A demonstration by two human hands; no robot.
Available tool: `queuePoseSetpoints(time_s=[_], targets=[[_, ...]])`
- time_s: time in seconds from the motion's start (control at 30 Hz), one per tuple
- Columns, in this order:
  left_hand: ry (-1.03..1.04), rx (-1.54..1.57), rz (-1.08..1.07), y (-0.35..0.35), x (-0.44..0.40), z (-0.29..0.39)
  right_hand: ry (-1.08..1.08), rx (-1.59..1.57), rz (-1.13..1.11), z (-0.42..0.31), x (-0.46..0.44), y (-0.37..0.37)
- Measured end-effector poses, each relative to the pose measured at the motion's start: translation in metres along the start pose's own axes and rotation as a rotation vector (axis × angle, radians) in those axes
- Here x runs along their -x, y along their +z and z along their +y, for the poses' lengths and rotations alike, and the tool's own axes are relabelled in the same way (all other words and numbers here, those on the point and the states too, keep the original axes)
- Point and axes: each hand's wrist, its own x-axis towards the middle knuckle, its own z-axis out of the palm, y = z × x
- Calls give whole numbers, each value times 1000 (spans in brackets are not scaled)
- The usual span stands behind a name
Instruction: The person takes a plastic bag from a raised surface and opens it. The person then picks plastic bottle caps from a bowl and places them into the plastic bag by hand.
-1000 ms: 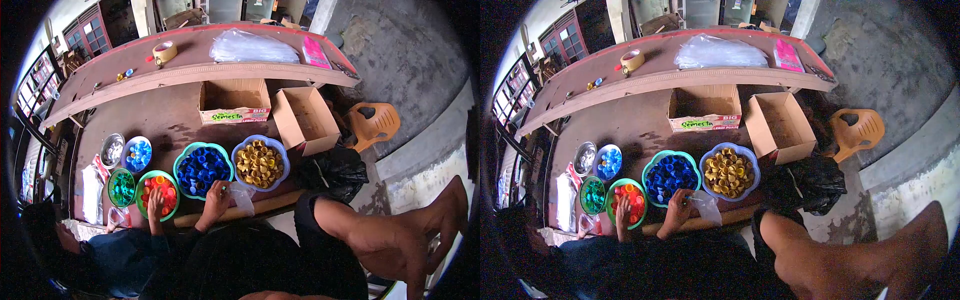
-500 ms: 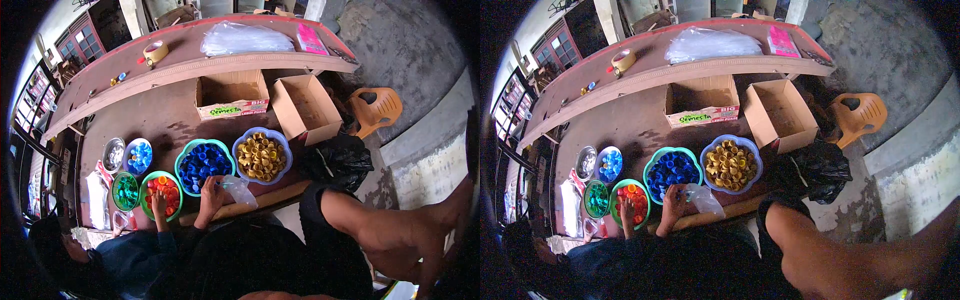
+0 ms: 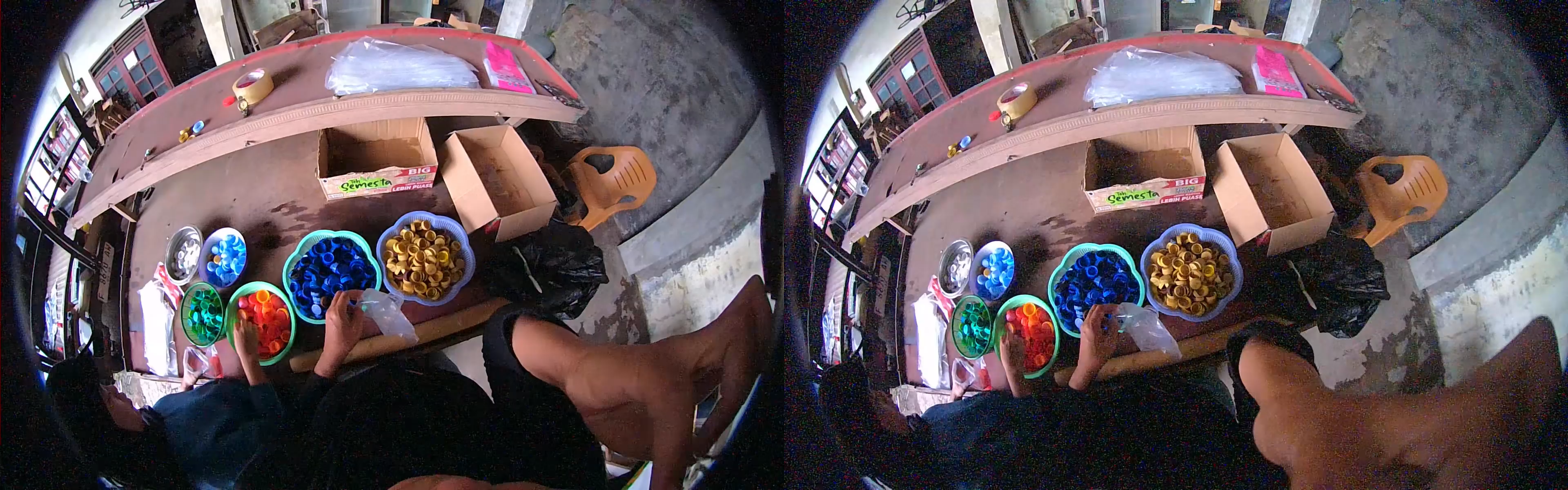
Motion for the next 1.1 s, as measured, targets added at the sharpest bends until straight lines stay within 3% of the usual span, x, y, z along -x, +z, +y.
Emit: queuePoseSetpoints(time_s=[0.3,0.47,0.73,1.03,1.1], targets=[[-74,29,-17,-1,1,-3,131,4,24,-10,-1,-2],[25,-72,-8,-2,1,-1,178,-2,25,-14,-2,-1],[-22,-26,-21,-1,2,5,301,-16,73,-17,0,5],[3,6,7,-3,3,7,596,-147,-77,-33,-14,-9],[1,-24,2,-3,3,6,561,-114,-66,-34,-12,-7]])
